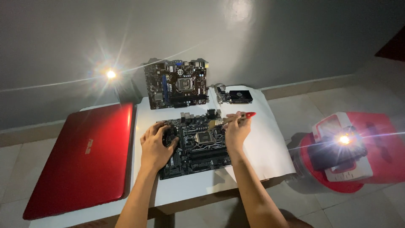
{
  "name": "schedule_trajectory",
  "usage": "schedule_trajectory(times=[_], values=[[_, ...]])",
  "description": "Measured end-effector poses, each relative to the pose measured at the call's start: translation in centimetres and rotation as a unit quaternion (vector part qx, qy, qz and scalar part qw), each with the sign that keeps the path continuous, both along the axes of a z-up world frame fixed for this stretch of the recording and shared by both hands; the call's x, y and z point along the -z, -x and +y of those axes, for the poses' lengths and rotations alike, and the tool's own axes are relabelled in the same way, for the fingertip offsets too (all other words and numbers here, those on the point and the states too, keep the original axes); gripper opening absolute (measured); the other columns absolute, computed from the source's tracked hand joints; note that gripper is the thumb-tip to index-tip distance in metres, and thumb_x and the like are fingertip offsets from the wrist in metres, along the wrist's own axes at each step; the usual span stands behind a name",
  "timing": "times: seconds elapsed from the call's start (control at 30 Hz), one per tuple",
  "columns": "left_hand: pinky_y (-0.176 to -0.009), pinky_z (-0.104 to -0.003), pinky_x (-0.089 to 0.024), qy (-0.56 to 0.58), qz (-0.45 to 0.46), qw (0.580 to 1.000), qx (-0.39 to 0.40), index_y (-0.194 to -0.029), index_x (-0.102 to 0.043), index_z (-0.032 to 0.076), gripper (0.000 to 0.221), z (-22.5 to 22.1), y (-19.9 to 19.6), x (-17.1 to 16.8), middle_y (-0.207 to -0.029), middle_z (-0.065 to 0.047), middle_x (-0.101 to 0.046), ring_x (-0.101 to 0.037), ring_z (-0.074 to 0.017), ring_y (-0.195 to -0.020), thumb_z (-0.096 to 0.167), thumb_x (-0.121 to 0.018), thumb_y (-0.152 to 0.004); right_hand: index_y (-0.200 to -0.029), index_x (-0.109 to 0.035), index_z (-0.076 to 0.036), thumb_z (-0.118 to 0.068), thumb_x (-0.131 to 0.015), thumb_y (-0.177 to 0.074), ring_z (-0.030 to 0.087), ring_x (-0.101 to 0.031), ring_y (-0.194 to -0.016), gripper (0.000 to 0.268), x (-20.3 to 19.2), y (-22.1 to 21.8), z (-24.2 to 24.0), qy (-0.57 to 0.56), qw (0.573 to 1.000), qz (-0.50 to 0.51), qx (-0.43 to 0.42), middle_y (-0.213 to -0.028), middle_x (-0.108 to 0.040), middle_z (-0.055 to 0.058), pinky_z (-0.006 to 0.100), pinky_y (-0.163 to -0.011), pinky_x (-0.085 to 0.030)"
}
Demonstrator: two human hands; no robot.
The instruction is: Cleaning dust from a computer motherboard using a brush and inspecting a graphics card.
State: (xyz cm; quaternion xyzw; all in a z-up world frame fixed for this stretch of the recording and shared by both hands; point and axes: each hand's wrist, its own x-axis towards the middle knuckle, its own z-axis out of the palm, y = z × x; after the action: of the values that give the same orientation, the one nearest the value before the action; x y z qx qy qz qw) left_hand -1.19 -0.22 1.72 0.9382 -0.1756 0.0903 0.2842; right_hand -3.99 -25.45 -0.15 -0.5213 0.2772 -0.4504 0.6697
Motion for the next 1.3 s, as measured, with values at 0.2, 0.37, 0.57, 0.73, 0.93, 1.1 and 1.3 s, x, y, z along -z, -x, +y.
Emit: schedule_trajectory(times=[0.2, 0.37, 0.57, 0.73, 0.93, 1.1, 1.3], values=[[-0.113, -0.049, -0.034, -0.002, 0.003, 1.000, 0.001, -0.128, -0.067, 0.020, 0.053, -0.1, 0.3, -0.6, -0.139, -0.003, -0.056, -0.049, -0.0277, -0.138, 0.043, -0.080, -0.082, -0.116, -0.056, 0.002, -0.012, -0.056, -0.106, 0.026, -0.065, -0.077, 0.018, 1.4, -0.2, 0.4, 0.081, 0.993, 0.041, 0.081, -0.099, -0.069, 0.024, 0.039, -0.072, -0.053], [-0.116, -0.050, -0.030, -0.001, 0.042, 0.999, -0.010, -0.133, -0.065, 0.021, 0.055, -0.1, 0.5, -1.4, -0.155, -0.012, -0.044, -0.039, -0.0333, -0.147, 0.045, -0.077, -0.085, -0.114, -0.045, -0.009, -0.011, -0.048, -0.108, 0.015, -0.061, -0.054, 0.007, 0.5, -0.5, -0.2, 0.028, 0.994, -0.077, -0.075, -0.088, -0.071, 0.014, 0.027, -0.047, -0.055], [-0.117, -0.051, -0.029, -0.018, 0.032, 0.999, -0.002, -0.133, -0.064, 0.023, 0.055, 0.0, 0.0, -0.3, -0.155, -0.014, -0.044, -0.038, -0.0350, -0.148, 0.048, -0.076, -0.085, -0.108, -0.054, -0.010, -0.013, -0.052, -0.108, 0.017, -0.069, -0.063, 0.004, -1.8, -0.2, 1.9, 0.172, 0.984, -0.011, -0.046, -0.090, -0.073, 0.012, 0.027, -0.056, -0.057], [-0.119, -0.050, -0.027, -0.040, 0.054, 0.998, 0.000, -0.136, -0.061, 0.027, 0.056, 0.0, -0.1, -0.2, -0.159, -0.011, -0.041, -0.036, -0.0324, -0.149, 0.052, -0.073, -0.087, -0.107, -0.054, -0.008, -0.018, -0.051, -0.109, 0.026, -0.073, -0.074, 0.010, -2.9, 0.7, 3.4, 0.210, 0.955, -0.024, -0.206, -0.090, -0.073, 0.019, 0.036, -0.067, -0.061], [-0.118, -0.050, -0.028, -0.032, 0.044, 0.999, 0.000, -0.136, -0.061, 0.027, 0.055, 0.0, -0.2, -0.1, -0.157, -0.011, -0.042, -0.038, -0.0325, -0.148, 0.051, -0.073, -0.087, -0.104, -0.052, -0.008, -0.027, -0.042, -0.112, 0.020, -0.068, -0.067, 0.022, -2.5, 0.8, 2.2, 0.251, 0.950, -0.002, -0.186, -0.084, -0.073, 0.015, 0.030, -0.064, -0.056], [-0.116, -0.048, -0.030, -0.021, 0.022, 1.000, 0.002, -0.131, -0.062, 0.027, 0.057, 0.1, -0.6, 0.6, -0.155, -0.010, -0.045, -0.043, -0.0318, -0.144, 0.052, -0.076, -0.082, -0.106, -0.057, -0.006, -0.015, -0.050, -0.109, 0.022, -0.065, -0.074, 0.012, -3.0, 1.6, 1.8, 0.528, 0.845, 0.051, -0.074, -0.088, -0.067, 0.013, 0.027, -0.065, -0.054], [-0.116, -0.047, -0.029, 0.020, 0.027, 0.999, 0.000, -0.133, -0.055, 0.020, 0.066, 0.3, -1.2, 1.9, -0.153, -0.013, -0.047, -0.044, -0.0311, -0.143, 0.048, -0.078, -0.079, -0.099, -0.067, -0.002, -0.002, -0.071, -0.090, 0.034, -0.070, -0.077, 0.010, -4.9, -0.2, 9.0, 0.671, 0.724, 0.011, -0.161, -0.086, -0.068, 0.015, 0.041, -0.064, -0.061]])
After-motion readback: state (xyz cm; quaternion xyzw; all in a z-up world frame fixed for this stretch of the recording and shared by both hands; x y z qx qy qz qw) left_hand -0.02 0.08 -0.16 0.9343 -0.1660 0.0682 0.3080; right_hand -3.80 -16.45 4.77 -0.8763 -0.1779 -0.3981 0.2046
